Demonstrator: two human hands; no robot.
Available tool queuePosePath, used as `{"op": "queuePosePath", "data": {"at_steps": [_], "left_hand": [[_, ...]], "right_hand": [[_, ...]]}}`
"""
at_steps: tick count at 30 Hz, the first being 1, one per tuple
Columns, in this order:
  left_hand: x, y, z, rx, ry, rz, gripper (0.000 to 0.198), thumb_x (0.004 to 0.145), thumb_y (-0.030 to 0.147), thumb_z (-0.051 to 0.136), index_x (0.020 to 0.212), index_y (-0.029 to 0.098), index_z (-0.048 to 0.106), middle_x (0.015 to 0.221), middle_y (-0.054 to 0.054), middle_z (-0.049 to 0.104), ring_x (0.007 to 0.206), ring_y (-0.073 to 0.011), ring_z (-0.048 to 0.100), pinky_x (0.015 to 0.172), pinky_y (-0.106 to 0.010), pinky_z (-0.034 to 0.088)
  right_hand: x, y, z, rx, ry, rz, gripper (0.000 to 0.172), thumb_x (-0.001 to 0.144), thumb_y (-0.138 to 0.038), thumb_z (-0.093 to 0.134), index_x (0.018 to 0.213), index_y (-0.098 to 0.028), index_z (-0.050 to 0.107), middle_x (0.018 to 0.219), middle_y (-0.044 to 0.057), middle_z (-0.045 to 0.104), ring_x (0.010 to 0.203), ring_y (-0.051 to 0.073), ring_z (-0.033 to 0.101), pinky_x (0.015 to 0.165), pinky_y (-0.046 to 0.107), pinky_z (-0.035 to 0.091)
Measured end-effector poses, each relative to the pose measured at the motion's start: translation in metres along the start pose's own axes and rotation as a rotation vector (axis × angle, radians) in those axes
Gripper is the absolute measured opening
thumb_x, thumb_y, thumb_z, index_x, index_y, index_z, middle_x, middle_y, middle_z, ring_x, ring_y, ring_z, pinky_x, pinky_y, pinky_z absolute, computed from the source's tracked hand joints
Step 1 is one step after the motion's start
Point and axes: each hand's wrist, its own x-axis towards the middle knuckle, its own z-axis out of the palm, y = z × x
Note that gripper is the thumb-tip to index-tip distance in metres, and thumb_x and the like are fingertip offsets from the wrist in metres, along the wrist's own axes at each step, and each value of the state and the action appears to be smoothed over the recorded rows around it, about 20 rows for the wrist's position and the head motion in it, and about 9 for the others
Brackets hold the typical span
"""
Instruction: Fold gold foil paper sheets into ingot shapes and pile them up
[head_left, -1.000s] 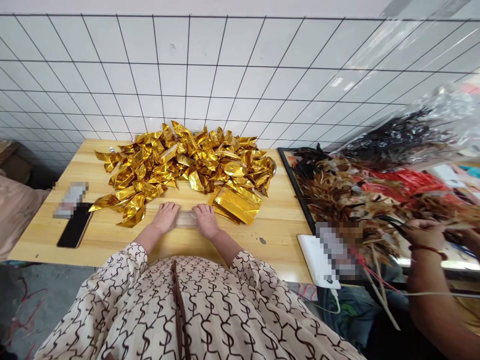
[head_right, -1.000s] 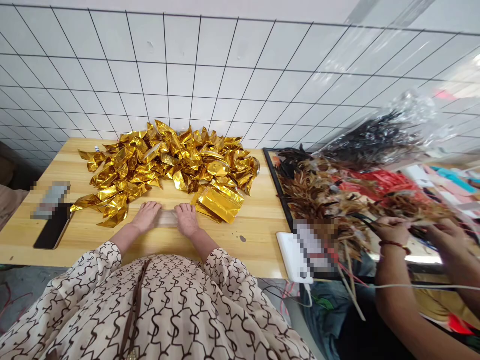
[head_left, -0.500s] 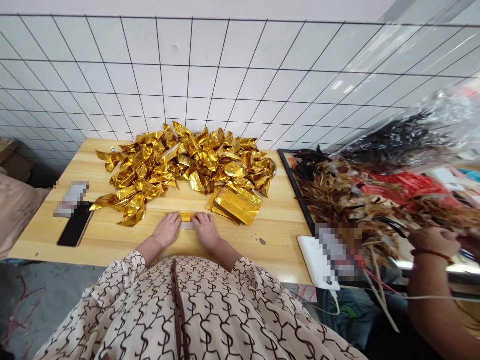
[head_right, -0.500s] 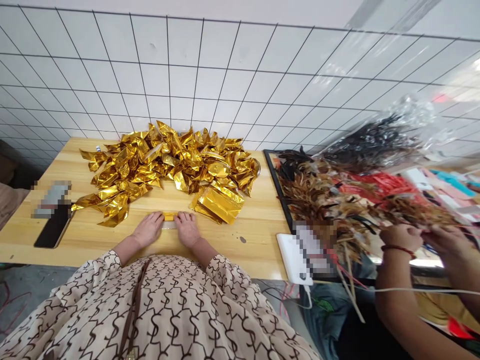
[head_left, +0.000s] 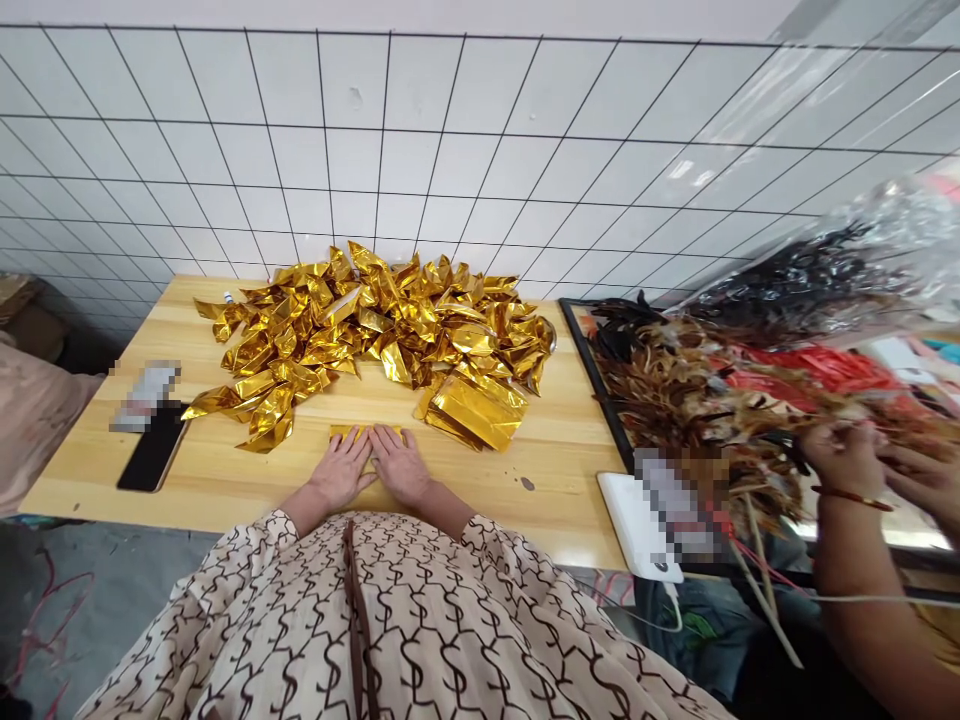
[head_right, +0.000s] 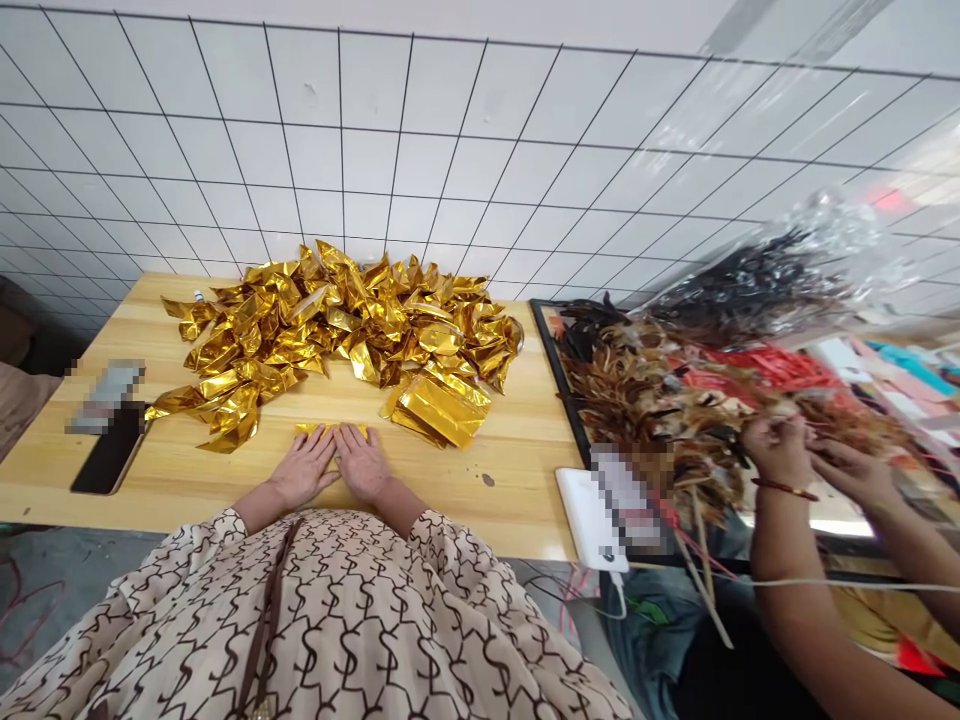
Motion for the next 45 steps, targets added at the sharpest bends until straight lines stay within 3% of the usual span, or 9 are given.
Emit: {"op": "queuePosePath", "data": {"at_steps": [9, 16, 20, 26, 32, 38, 45], "left_hand": [[-0.008, -0.010, 0.003, -0.003, 0.041, -0.054, 0.063, 0.093, 0.047, 0.037, 0.145, 0.012, 0.031, 0.152, -0.015, 0.030, 0.141, -0.0270, 0.023, 0.114, -0.046, 0.023], [-0.023, -0.025, 0.011, -0.011, 0.110, -0.115, 0.063, 0.093, 0.047, 0.036, 0.145, 0.012, 0.030, 0.150, -0.017, 0.033, 0.140, -0.0285, 0.026, 0.113, -0.047, 0.025], [-0.023, -0.024, 0.006, -0.022, 0.101, -0.144, 0.064, 0.093, 0.049, 0.035, 0.144, 0.012, 0.032, 0.150, -0.017, 0.034, 0.140, -0.0290, 0.027, 0.113, -0.047, 0.024], [-0.002, -0.026, -0.026, -0.034, 0.009, -0.209, 0.058, 0.093, 0.049, 0.035, 0.139, 0.015, 0.043, 0.149, -0.013, 0.037, 0.141, -0.0285, 0.024, 0.115, -0.045, 0.018], [0.025, -0.033, -0.052, -0.045, -0.081, -0.229, 0.053, 0.092, 0.042, 0.040, 0.139, 0.018, 0.043, 0.152, -0.013, 0.032, 0.143, -0.0314, 0.017, 0.115, -0.052, 0.012], [0.049, -0.029, -0.054, -0.001, -0.133, -0.169, 0.054, 0.088, 0.029, 0.046, 0.141, 0.022, 0.040, 0.154, -0.011, 0.027, 0.143, -0.0306, 0.014, 0.114, -0.055, 0.009], [0.064, -0.021, -0.047, 0.059, -0.099, 0.032, 0.055, 0.083, 0.014, 0.047, 0.137, 0.026, 0.046, 0.154, -0.009, 0.028, 0.143, -0.0290, 0.016, 0.113, -0.056, 0.015]], "right_hand": [[-0.006, 0.010, 0.007, 0.009, -0.011, 0.034, 0.048, 0.096, -0.030, 0.036, 0.140, -0.010, 0.041, 0.142, 0.017, 0.046, 0.135, 0.024, 0.035, 0.110, 0.048, 0.024], [-0.013, 0.020, 0.014, 0.007, 0.028, 0.080, 0.049, 0.096, -0.031, 0.037, 0.142, -0.016, 0.038, 0.145, 0.014, 0.043, 0.136, 0.023, 0.034, 0.110, 0.047, 0.023], [-0.015, 0.020, 0.012, 0.012, 0.025, 0.108, 0.048, 0.095, -0.031, 0.037, 0.141, -0.017, 0.040, 0.145, 0.013, 0.043, 0.135, 0.025, 0.034, 0.110, 0.049, 0.023], [-0.018, 0.010, 0.006, -0.014, 0.019, 0.115, 0.045, 0.095, -0.031, 0.038, 0.134, -0.012, 0.049, 0.140, 0.018, 0.048, 0.129, 0.029, 0.040, 0.107, 0.053, 0.025], [-0.020, -0.005, -0.002, -0.048, 0.012, -0.013, 0.038, 0.094, -0.035, 0.043, 0.121, -0.014, 0.059, 0.125, 0.018, 0.060, 0.117, 0.029, 0.050, 0.105, 0.052, 0.028], [-0.011, -0.018, -0.010, -0.043, -0.040, -0.106, 0.032, 0.092, -0.037, 0.049, 0.106, -0.012, 0.064, 0.102, 0.015, 0.068, 0.099, 0.026, 0.058, 0.101, 0.046, 0.031], [-0.005, -0.015, -0.003, 0.111, -0.016, -0.245, 0.029, 0.092, -0.029, 0.048, 0.113, -0.015, 0.062, 0.113, 0.012, 0.067, 0.103, 0.023, 0.056, 0.095, 0.041, 0.036]]}}
